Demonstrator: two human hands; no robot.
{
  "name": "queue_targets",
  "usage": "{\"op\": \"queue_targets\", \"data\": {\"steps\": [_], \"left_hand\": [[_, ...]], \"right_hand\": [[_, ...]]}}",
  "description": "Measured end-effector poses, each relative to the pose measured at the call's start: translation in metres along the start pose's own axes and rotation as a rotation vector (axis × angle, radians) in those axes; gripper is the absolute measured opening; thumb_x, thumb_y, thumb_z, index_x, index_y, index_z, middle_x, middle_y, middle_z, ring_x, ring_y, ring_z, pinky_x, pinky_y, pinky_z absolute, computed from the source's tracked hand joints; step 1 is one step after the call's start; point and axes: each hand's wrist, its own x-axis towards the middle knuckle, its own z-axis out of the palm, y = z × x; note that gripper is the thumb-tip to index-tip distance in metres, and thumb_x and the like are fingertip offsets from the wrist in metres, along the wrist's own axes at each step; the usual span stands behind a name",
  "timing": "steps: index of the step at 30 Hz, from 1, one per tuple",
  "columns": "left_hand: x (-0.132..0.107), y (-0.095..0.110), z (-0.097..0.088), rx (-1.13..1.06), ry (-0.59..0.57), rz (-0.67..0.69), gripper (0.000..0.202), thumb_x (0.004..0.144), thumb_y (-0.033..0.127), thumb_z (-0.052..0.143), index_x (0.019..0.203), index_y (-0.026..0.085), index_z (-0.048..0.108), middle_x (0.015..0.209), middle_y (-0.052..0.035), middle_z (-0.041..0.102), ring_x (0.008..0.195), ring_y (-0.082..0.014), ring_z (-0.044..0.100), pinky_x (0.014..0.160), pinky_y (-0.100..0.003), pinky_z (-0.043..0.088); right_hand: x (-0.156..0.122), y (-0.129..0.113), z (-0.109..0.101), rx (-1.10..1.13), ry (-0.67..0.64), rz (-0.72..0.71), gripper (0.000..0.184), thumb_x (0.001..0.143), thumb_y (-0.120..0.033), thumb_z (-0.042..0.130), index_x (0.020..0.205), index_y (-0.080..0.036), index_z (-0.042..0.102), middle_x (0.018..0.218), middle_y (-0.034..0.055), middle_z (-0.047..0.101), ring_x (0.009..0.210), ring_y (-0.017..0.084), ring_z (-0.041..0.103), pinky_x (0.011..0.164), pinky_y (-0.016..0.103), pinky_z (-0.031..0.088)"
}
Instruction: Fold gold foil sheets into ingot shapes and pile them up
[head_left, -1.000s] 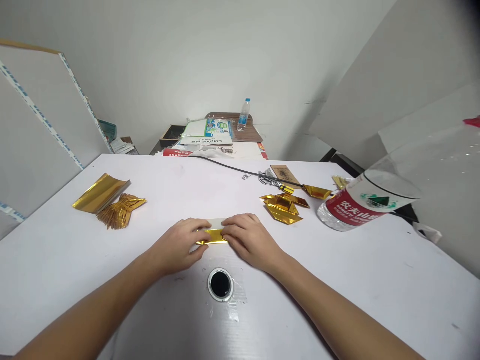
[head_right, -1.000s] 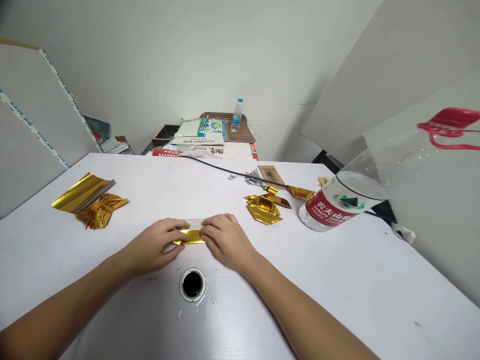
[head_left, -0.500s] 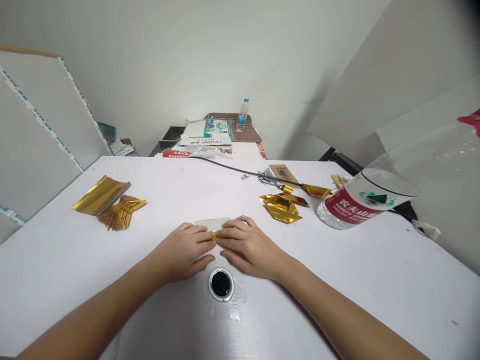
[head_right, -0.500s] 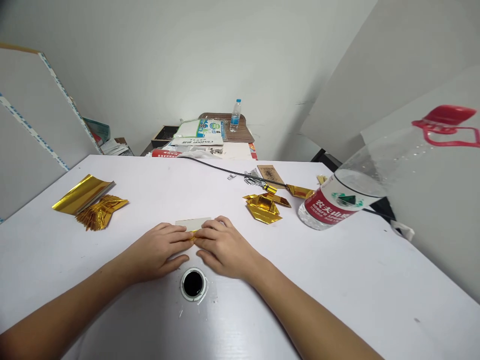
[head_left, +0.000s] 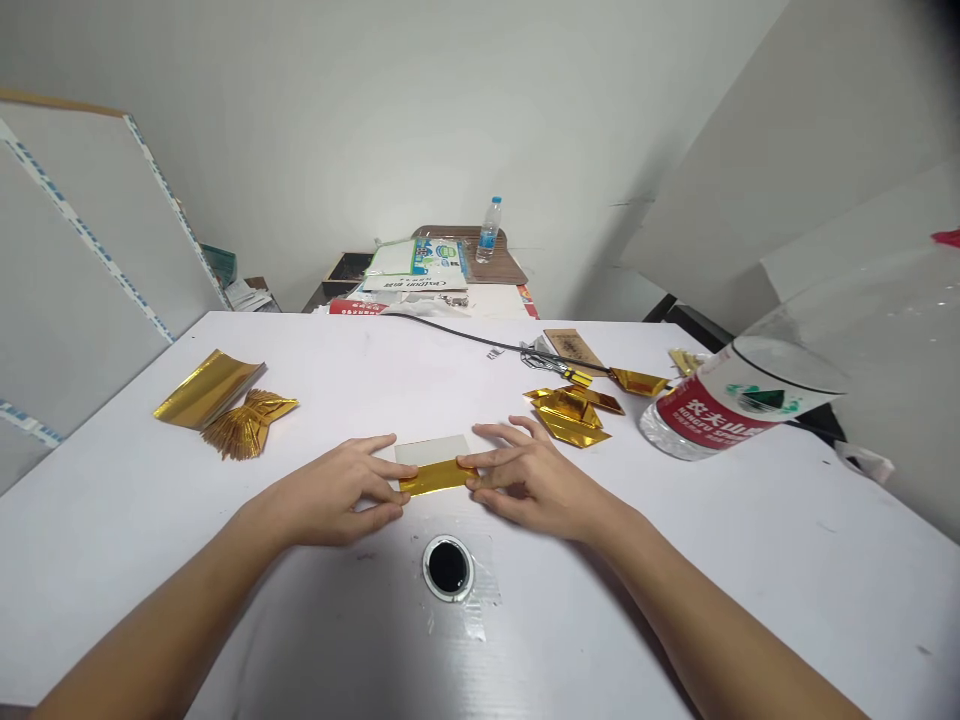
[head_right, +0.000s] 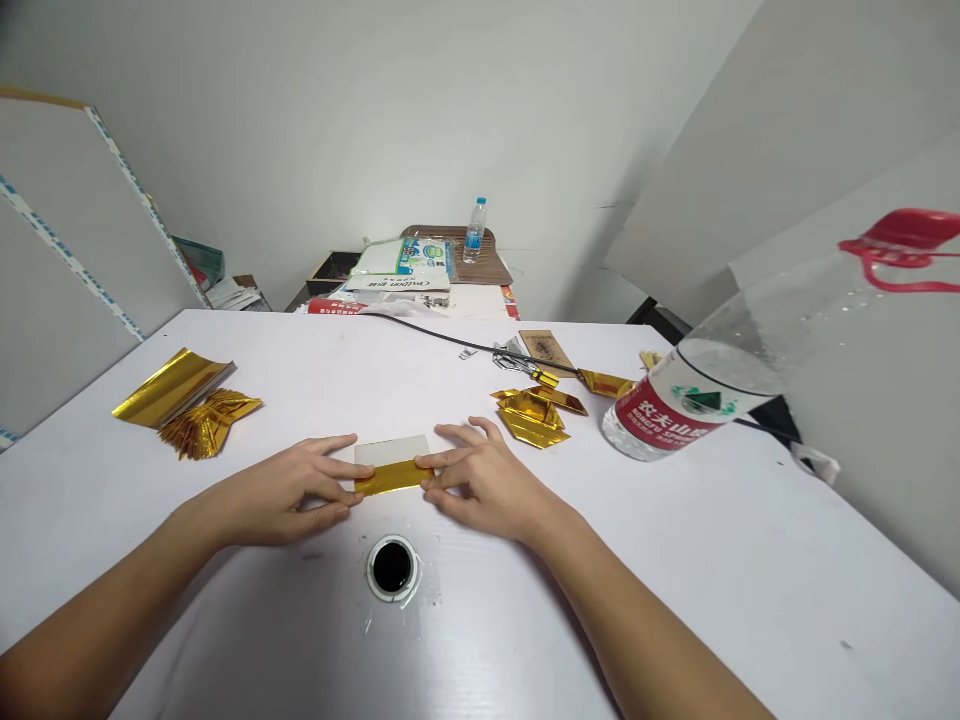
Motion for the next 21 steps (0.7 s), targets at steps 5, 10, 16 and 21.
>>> {"op": "queue_targets", "data": {"steps": [5, 10, 16, 21], "left_hand": [[-0.003, -0.007, 0.010, 0.033, 0.083, -0.036, 0.018, 0.095, 0.031, 0.067, 0.108, 0.032, 0.081, 0.134, 0.0004, 0.072, 0.147, -0.0299, 0.050, 0.123, -0.053, 0.046], [0.006, -0.002, 0.029, 0.126, 0.141, -0.042, 0.029, 0.095, 0.034, 0.070, 0.123, 0.031, 0.073, 0.129, -0.0068, 0.068, 0.137, -0.0320, 0.053, 0.114, -0.053, 0.049], [0.020, 0.008, 0.042, 0.047, 0.141, -0.080, 0.018, 0.099, 0.028, 0.063, 0.116, 0.024, 0.069, 0.118, -0.0045, 0.067, 0.110, -0.0210, 0.063, 0.098, -0.039, 0.053], [0.023, 0.005, 0.045, 0.032, 0.182, -0.094, 0.013, 0.097, 0.028, 0.067, 0.107, 0.021, 0.068, 0.113, -0.0040, 0.069, 0.108, -0.0201, 0.063, 0.097, -0.036, 0.052]], "right_hand": [[-0.002, 0.009, -0.003, -0.034, 0.021, 0.057, 0.019, 0.099, -0.035, 0.062, 0.095, -0.031, 0.081, 0.126, 0.0007, 0.074, 0.143, 0.036, 0.049, 0.114, 0.071, 0.027], [0.004, 0.003, 0.008, -0.059, 0.267, 0.005, 0.024, 0.102, -0.041, 0.061, 0.104, -0.022, 0.076, 0.125, 0.0080, 0.072, 0.121, 0.026, 0.062, 0.107, 0.051, 0.041], [0.014, -0.012, 0.031, -0.003, 0.155, -0.115, 0.041, 0.100, -0.054, 0.063, 0.124, -0.021, 0.071, 0.129, 0.0109, 0.067, 0.126, 0.025, 0.059, 0.107, 0.045, 0.043], [0.022, -0.014, 0.038, -0.072, 0.204, -0.197, 0.028, 0.106, -0.041, 0.054, 0.107, -0.020, 0.073, 0.112, 0.0084, 0.071, 0.115, 0.021, 0.061, 0.106, 0.044, 0.042]]}}
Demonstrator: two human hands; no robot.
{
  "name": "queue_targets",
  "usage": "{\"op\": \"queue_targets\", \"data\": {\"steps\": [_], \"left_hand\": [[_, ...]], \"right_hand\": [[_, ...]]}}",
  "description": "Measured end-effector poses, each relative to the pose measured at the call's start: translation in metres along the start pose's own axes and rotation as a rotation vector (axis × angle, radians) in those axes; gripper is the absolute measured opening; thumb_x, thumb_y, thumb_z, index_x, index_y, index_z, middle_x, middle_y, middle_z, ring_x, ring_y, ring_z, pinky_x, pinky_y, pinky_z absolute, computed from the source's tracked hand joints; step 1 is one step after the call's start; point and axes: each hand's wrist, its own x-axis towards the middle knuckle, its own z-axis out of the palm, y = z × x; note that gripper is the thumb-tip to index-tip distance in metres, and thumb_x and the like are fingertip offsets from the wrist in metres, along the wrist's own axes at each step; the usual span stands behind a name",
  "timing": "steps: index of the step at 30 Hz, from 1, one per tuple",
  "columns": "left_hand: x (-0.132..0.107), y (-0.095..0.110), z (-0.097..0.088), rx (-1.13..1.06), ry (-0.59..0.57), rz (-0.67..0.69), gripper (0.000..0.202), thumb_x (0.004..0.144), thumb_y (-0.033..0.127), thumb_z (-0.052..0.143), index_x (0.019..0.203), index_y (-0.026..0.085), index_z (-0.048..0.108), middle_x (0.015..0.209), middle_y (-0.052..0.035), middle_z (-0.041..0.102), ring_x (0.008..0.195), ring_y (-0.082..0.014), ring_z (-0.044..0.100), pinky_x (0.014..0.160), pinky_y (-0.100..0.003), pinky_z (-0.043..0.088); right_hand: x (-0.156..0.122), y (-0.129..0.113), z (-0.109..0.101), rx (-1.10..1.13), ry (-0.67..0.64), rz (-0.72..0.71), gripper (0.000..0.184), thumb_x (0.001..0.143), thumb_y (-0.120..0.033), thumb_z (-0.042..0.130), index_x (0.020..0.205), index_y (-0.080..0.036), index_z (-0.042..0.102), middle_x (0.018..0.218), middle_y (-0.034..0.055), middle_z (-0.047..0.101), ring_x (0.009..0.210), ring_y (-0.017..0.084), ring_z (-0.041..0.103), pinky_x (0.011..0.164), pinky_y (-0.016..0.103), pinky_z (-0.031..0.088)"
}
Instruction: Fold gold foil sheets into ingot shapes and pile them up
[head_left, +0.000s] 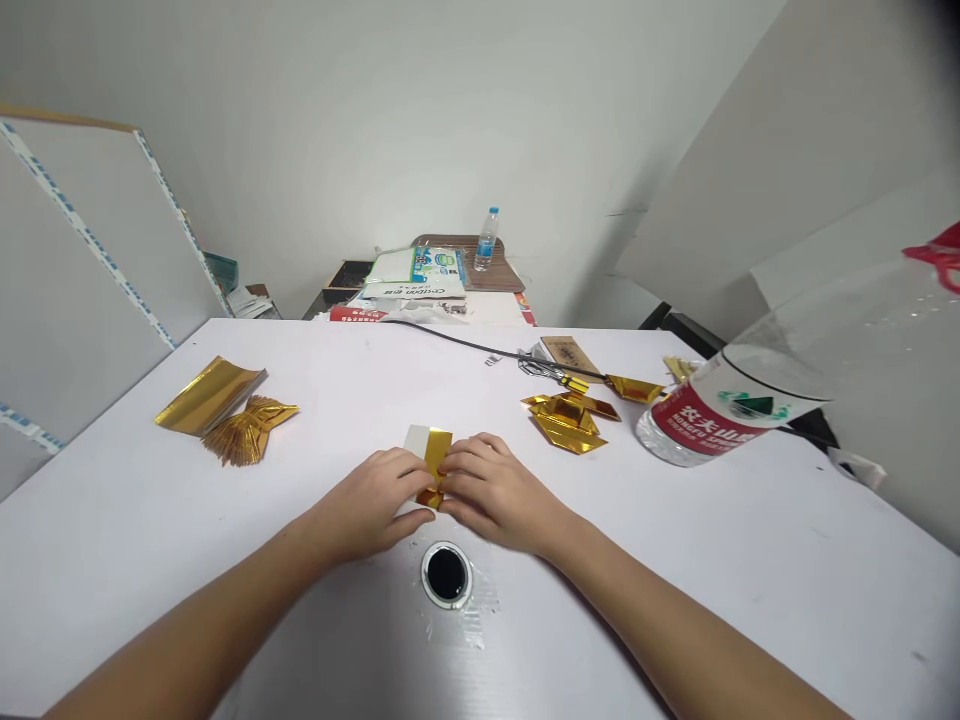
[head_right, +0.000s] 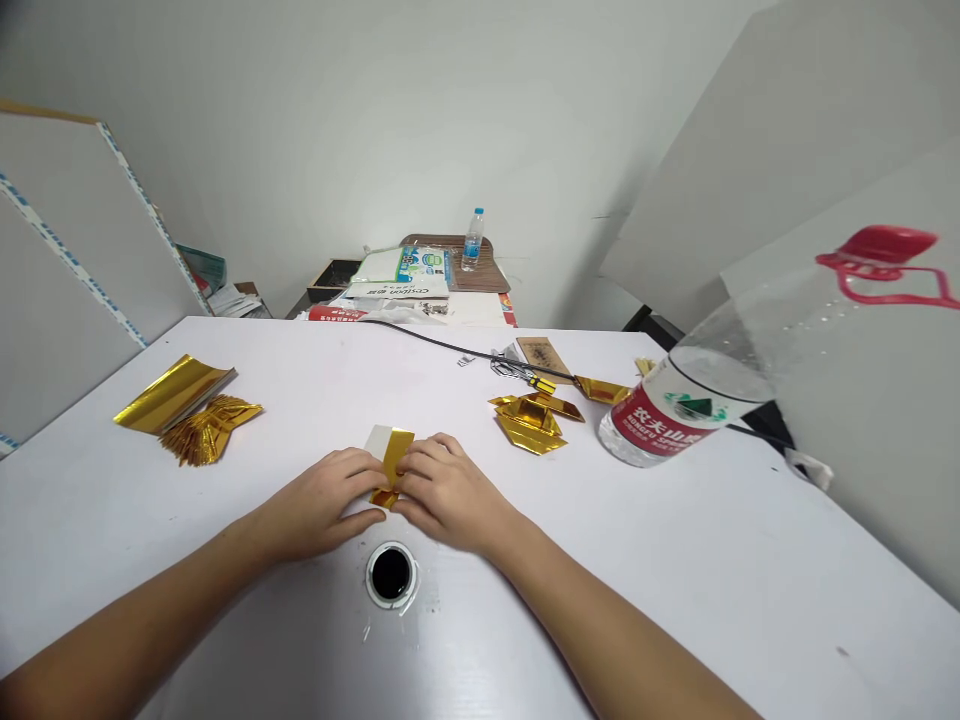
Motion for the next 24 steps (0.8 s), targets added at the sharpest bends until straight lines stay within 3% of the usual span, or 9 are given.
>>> {"op": "queue_targets", "data": {"steps": [4, 10, 13, 17, 21, 24], "left_hand": [[0.002, -0.002, 0.000, -0.006, 0.008, 0.008, 0.012, 0.101, 0.030, 0.062, 0.101, 0.020, 0.069, 0.106, -0.0034, 0.070, 0.104, -0.0187, 0.064, 0.095, -0.034, 0.051], [0.002, -0.003, -0.007, -0.101, -0.025, 0.009, 0.017, 0.105, 0.026, 0.055, 0.102, 0.021, 0.070, 0.107, -0.0012, 0.072, 0.106, -0.0157, 0.064, 0.099, -0.032, 0.050], [0.001, -0.005, -0.007, -0.102, -0.018, 0.022, 0.020, 0.106, 0.025, 0.051, 0.106, 0.021, 0.070, 0.110, -0.0017, 0.072, 0.108, -0.0157, 0.064, 0.101, -0.032, 0.050], [0.000, -0.006, -0.004, -0.063, -0.023, 0.021, 0.014, 0.100, 0.030, 0.065, 0.110, 0.021, 0.068, 0.117, -0.0033, 0.070, 0.114, -0.0198, 0.063, 0.102, -0.036, 0.051], [0.004, -0.001, 0.002, -0.018, 0.029, 0.013, 0.011, 0.100, 0.029, 0.063, 0.102, 0.019, 0.066, 0.107, -0.0034, 0.071, 0.105, -0.0199, 0.063, 0.096, -0.036, 0.052], [0.006, 0.001, 0.008, -0.047, 0.112, 0.011, 0.011, 0.100, 0.023, 0.058, 0.094, 0.018, 0.066, 0.095, -0.0021, 0.071, 0.095, -0.0167, 0.064, 0.089, -0.033, 0.053]], "right_hand": [[0.003, -0.003, -0.001, 0.016, -0.016, -0.016, 0.027, 0.107, -0.039, 0.052, 0.107, -0.019, 0.072, 0.105, 0.0071, 0.071, 0.103, 0.018, 0.062, 0.103, 0.041, 0.043], [0.001, -0.004, -0.003, 0.085, 0.000, 0.061, 0.041, 0.096, -0.059, 0.067, 0.114, -0.023, 0.072, 0.113, 0.0072, 0.072, 0.120, 0.024, 0.058, 0.111, 0.048, 0.035], [0.001, -0.006, 0.001, 0.011, 0.052, 0.024, 0.030, 0.101, -0.049, 0.063, 0.109, -0.022, 0.072, 0.109, 0.0068, 0.074, 0.121, 0.024, 0.058, 0.113, 0.050, 0.031], [0.002, -0.009, 0.005, -0.042, 0.091, -0.028, 0.022, 0.107, -0.031, 0.051, 0.104, -0.021, 0.071, 0.100, 0.0051, 0.075, 0.111, 0.020, 0.061, 0.111, 0.048, 0.032], [0.003, -0.008, 0.003, 0.026, 0.075, 0.041, 0.027, 0.108, -0.031, 0.047, 0.098, -0.019, 0.069, 0.096, 0.0050, 0.072, 0.101, 0.017, 0.061, 0.106, 0.044, 0.036], [0.002, -0.005, 0.001, 0.152, 0.025, 0.097, 0.023, 0.105, -0.038, 0.056, 0.100, -0.019, 0.068, 0.103, 0.0055, 0.071, 0.108, 0.018, 0.061, 0.105, 0.042, 0.038]]}}
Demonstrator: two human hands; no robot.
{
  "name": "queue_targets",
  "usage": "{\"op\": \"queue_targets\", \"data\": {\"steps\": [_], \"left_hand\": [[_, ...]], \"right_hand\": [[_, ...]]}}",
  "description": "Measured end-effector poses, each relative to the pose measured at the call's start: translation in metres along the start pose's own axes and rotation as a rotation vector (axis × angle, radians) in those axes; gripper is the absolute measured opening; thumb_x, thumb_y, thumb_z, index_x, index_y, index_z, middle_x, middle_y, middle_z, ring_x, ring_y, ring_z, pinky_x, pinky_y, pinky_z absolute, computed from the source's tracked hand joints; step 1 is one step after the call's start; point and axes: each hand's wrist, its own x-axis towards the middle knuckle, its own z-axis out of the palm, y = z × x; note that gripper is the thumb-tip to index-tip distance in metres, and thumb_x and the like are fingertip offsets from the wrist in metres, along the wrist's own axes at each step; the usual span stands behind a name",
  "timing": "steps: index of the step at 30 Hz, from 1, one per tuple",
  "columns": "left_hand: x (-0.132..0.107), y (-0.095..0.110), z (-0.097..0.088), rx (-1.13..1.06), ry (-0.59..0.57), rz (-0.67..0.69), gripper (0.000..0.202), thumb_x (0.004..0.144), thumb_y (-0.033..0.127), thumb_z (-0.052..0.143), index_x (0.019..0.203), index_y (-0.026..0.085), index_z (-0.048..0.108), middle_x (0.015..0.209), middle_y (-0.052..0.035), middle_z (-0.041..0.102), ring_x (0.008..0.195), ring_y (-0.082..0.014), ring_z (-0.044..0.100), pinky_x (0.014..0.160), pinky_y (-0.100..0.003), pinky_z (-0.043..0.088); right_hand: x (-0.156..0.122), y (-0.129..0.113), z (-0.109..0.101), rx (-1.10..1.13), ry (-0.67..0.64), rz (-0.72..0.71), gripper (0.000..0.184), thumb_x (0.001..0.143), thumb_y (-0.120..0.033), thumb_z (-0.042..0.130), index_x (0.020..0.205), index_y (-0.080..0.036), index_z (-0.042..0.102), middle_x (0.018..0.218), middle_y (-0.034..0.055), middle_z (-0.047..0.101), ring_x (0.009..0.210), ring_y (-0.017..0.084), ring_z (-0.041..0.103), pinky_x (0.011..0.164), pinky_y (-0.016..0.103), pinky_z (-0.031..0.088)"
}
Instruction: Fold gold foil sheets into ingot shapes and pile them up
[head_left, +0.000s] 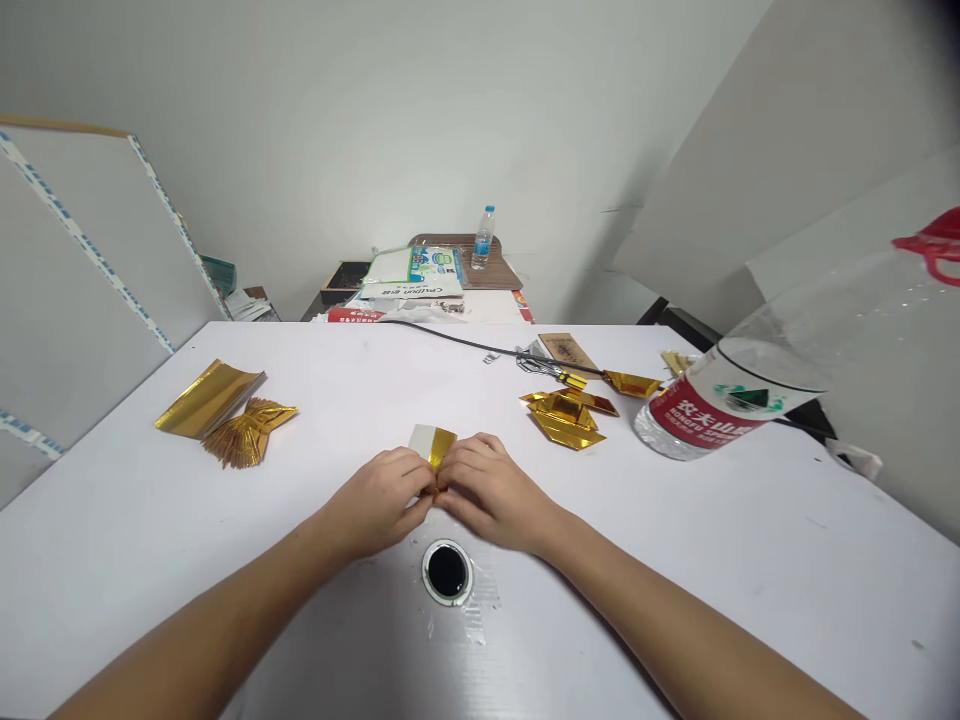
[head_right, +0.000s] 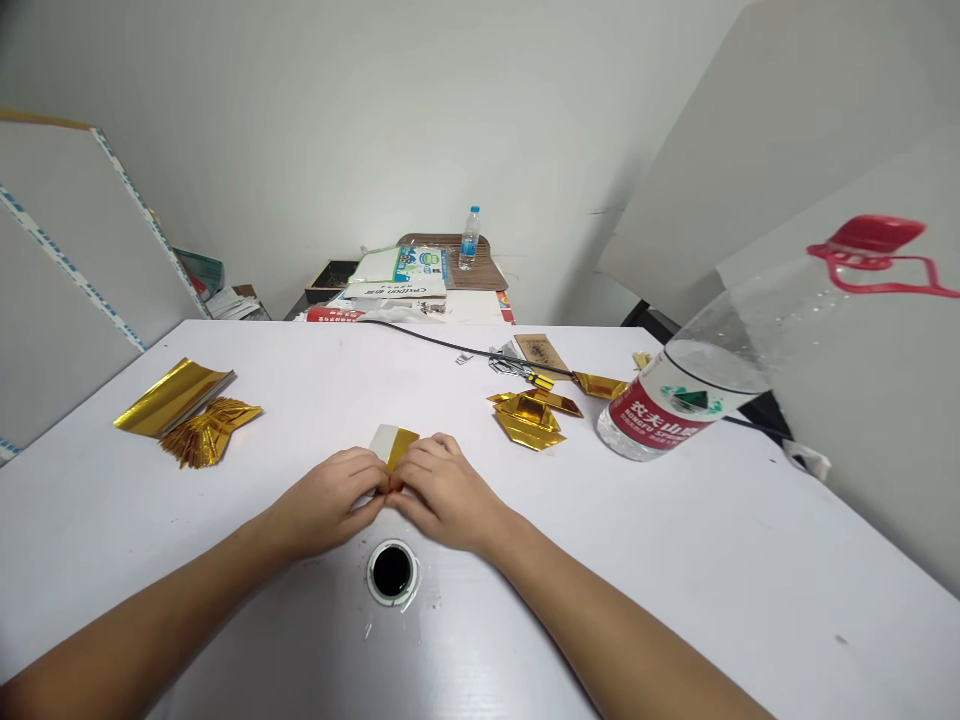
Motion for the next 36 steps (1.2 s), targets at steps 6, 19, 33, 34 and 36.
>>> {"op": "queue_targets", "data": {"steps": [6, 19, 33, 34, 36], "left_hand": [[-0.003, -0.009, 0.003, -0.045, 0.077, 0.106, 0.015, 0.103, 0.022, 0.058, 0.100, 0.020, 0.073, 0.105, -0.0018, 0.075, 0.103, -0.0143, 0.067, 0.096, -0.030, 0.054], [-0.008, -0.016, -0.010, -0.028, -0.037, 0.214, 0.020, 0.102, 0.019, 0.056, 0.108, 0.020, 0.076, 0.114, -0.0044, 0.076, 0.113, -0.0153, 0.070, 0.106, -0.030, 0.059], [-0.009, -0.019, -0.009, -0.072, -0.024, 0.173, 0.020, 0.097, 0.022, 0.062, 0.111, 0.022, 0.077, 0.113, -0.0007, 0.079, 0.118, -0.0167, 0.072, 0.118, -0.034, 0.056], [-0.009, -0.018, -0.010, -0.073, -0.025, 0.163, 0.019, 0.097, 0.022, 0.062, 0.109, 0.022, 0.077, 0.112, -0.0007, 0.079, 0.119, -0.0170, 0.072, 0.117, -0.034, 0.056], [-0.009, -0.016, -0.012, -0.066, -0.025, 0.116, 0.016, 0.096, 0.023, 0.064, 0.107, 0.021, 0.075, 0.112, -0.0017, 0.078, 0.118, -0.0176, 0.072, 0.110, -0.032, 0.060]], "right_hand": [[-0.002, 0.009, 0.002, 0.088, -0.014, -0.020, 0.014, 0.103, -0.028, 0.058, 0.109, -0.022, 0.069, 0.119, 0.0045, 0.069, 0.117, 0.018, 0.062, 0.107, 0.040, 0.042], [-0.001, 0.017, -0.005, 0.152, -0.029, 0.044, 0.019, 0.104, -0.031, 0.059, 0.102, -0.023, 0.077, 0.119, 0.0044, 0.072, 0.112, 0.018, 0.067, 0.104, 0.039, 0.048], [0.004, 0.000, 0.009, 0.163, 0.184, 0.223, 0.005, 0.088, -0.017, 0.072, 0.085, -0.020, 0.076, 0.101, 0.0027, 0.076, 0.095, 0.016, 0.070, 0.090, 0.034, 0.055], [0.004, 0.000, 0.010, 0.162, 0.187, 0.218, 0.006, 0.087, -0.016, 0.073, 0.085, -0.020, 0.076, 0.101, 0.0023, 0.076, 0.095, 0.016, 0.070, 0.090, 0.033, 0.055], [0.004, 0.000, 0.011, 0.155, 0.191, 0.214, 0.007, 0.086, -0.013, 0.073, 0.085, -0.020, 0.076, 0.101, 0.0015, 0.076, 0.095, 0.016, 0.070, 0.089, 0.033, 0.054]]}}
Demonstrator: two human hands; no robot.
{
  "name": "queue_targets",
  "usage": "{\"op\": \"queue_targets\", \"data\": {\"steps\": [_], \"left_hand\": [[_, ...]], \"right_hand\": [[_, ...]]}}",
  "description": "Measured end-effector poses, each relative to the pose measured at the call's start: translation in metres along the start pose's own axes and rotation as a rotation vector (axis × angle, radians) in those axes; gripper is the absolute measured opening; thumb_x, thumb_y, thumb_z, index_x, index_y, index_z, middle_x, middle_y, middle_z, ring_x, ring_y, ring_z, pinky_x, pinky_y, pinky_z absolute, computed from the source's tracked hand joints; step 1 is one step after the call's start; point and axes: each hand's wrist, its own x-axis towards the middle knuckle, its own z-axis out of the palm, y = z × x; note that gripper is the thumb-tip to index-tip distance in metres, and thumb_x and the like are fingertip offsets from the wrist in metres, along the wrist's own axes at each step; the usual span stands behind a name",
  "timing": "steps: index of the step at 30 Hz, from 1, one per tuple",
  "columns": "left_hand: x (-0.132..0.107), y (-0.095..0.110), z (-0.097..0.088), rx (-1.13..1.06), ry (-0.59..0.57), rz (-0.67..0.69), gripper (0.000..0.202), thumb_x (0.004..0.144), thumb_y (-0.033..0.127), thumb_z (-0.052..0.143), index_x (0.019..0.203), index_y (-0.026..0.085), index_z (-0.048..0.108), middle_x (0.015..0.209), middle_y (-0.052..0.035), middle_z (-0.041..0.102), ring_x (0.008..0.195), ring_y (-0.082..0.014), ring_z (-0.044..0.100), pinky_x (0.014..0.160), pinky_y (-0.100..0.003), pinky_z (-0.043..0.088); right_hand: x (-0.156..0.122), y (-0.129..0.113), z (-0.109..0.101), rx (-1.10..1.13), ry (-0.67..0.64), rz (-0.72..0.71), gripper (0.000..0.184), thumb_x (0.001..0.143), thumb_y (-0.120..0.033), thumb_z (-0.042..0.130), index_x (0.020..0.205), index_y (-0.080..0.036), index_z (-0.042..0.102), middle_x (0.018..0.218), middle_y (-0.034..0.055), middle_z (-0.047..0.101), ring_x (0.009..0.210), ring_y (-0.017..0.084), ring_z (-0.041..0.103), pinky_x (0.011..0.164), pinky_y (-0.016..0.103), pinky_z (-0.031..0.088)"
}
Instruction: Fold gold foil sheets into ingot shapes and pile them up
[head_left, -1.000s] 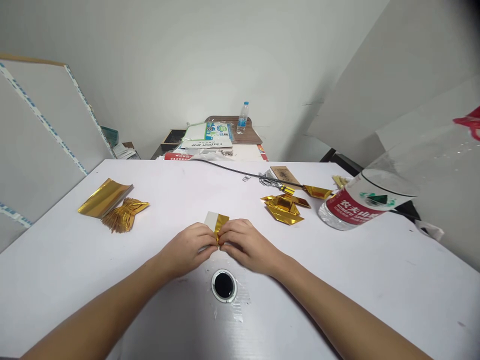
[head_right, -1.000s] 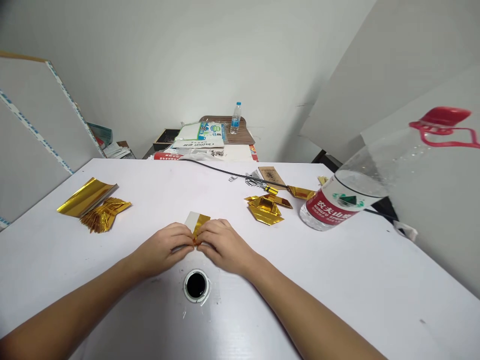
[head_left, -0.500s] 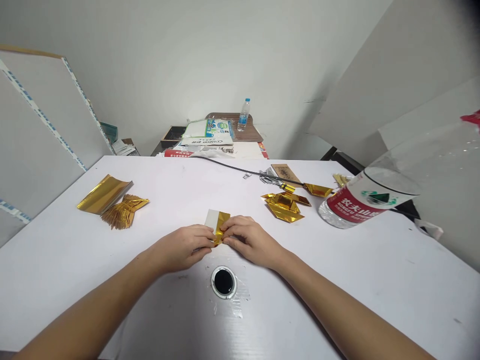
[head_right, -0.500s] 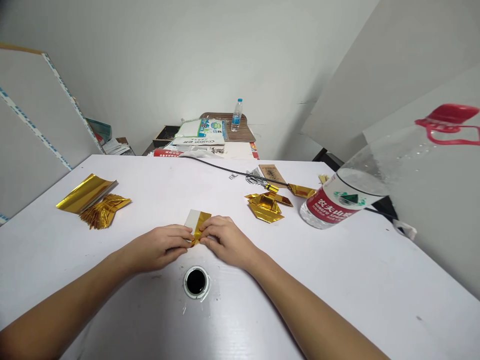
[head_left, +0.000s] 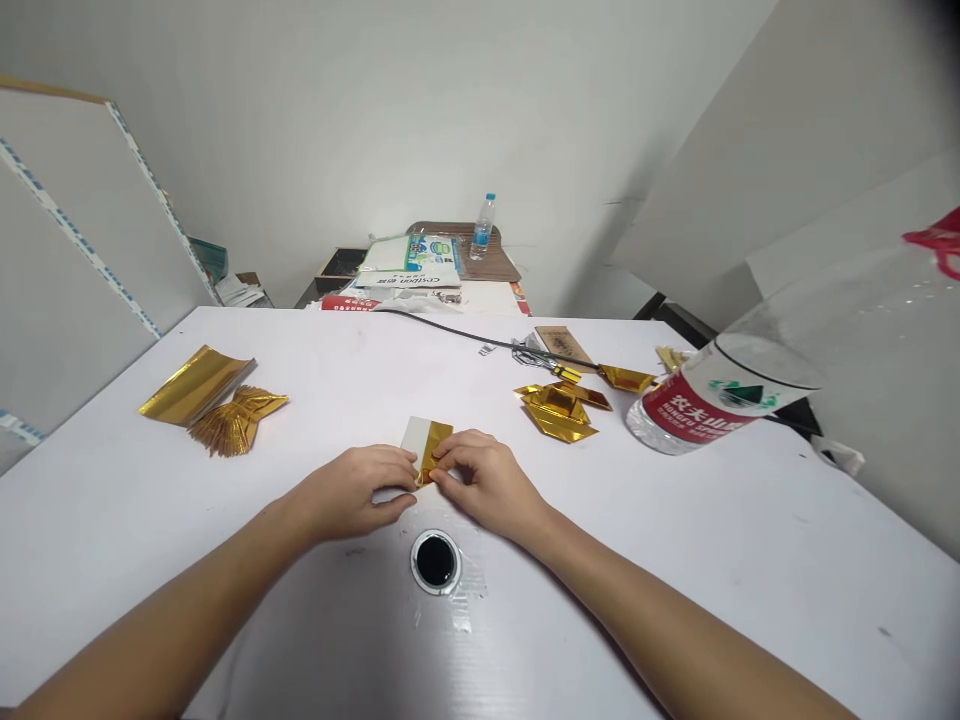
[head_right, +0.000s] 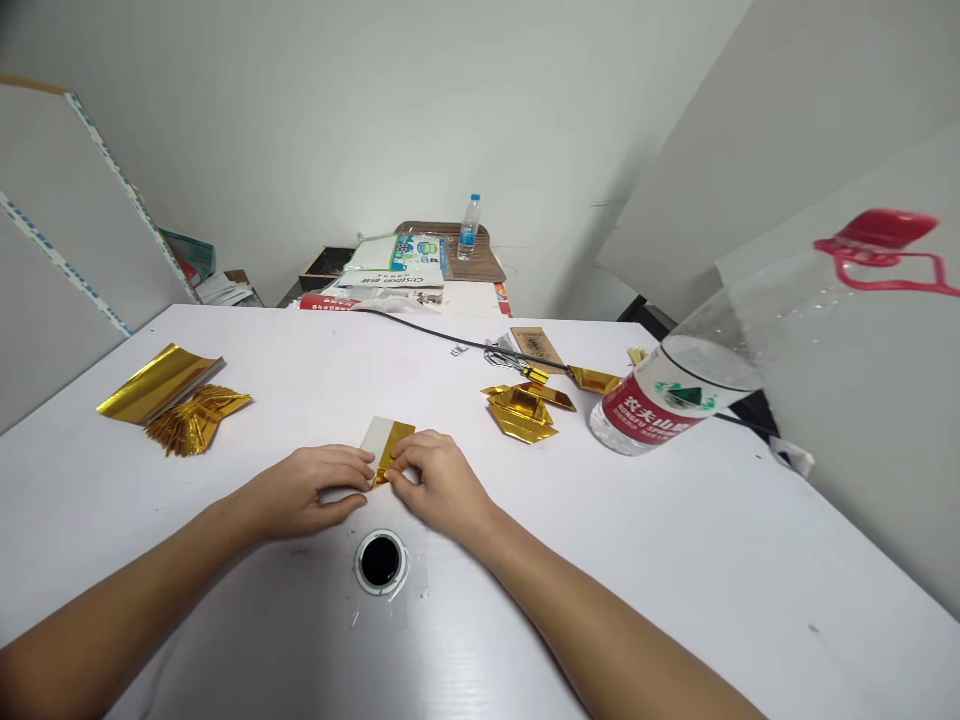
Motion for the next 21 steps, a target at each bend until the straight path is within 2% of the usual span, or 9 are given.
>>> {"op": "queue_targets", "data": {"steps": [3, 6, 14, 21], "left_hand": [[0.0015, 0.0040, -0.0024, 0.044, -0.002, -0.010, 0.021, 0.095, 0.022, 0.064, 0.115, 0.021, 0.072, 0.122, -0.0054, 0.073, 0.114, -0.0173, 0.071, 0.100, -0.029, 0.062], [0.0023, 0.0049, -0.0021, 0.120, 0.003, 0.080, 0.025, 0.097, 0.021, 0.061, 0.120, 0.023, 0.073, 0.130, -0.0076, 0.069, 0.114, -0.0179, 0.069, 0.099, -0.030, 0.062], [0.0008, 0.0007, 0.0015, 0.137, 0.007, 0.110, 0.024, 0.097, 0.019, 0.061, 0.118, 0.020, 0.074, 0.115, -0.0089, 0.071, 0.109, -0.0180, 0.069, 0.097, -0.030, 0.063], [0.0016, -0.0005, 0.0031, 0.139, 0.013, 0.132, 0.022, 0.097, 0.018, 0.061, 0.115, 0.019, 0.073, 0.111, -0.0083, 0.071, 0.110, -0.0192, 0.067, 0.101, -0.034, 0.061]], "right_hand": [[-0.0007, 0.0003, 0.0010, -0.024, -0.003, 0.001, 0.008, 0.086, -0.012, 0.073, 0.086, -0.020, 0.075, 0.102, 0.0015, 0.076, 0.097, 0.017, 0.070, 0.091, 0.035, 0.052], [-0.0009, 0.0000, 0.0011, -0.028, -0.020, 0.010, 0.007, 0.087, -0.013, 0.072, 0.088, -0.020, 0.074, 0.101, 0.0018, 0.076, 0.098, 0.017, 0.070, 0.092, 0.036, 0.050], [0.0004, -0.0025, 0.0007, -0.053, -0.052, 0.037, 0.007, 0.087, -0.012, 0.070, 0.088, -0.018, 0.070, 0.100, 0.0024, 0.073, 0.097, 0.016, 0.067, 0.093, 0.036, 0.047], [-0.0025, 0.0004, -0.0027, -0.123, -0.127, -0.020, 0.013, 0.097, -0.020, 0.062, 0.101, -0.023, 0.075, 0.112, 0.0057, 0.071, 0.108, 0.019, 0.063, 0.099, 0.040, 0.043]]}}
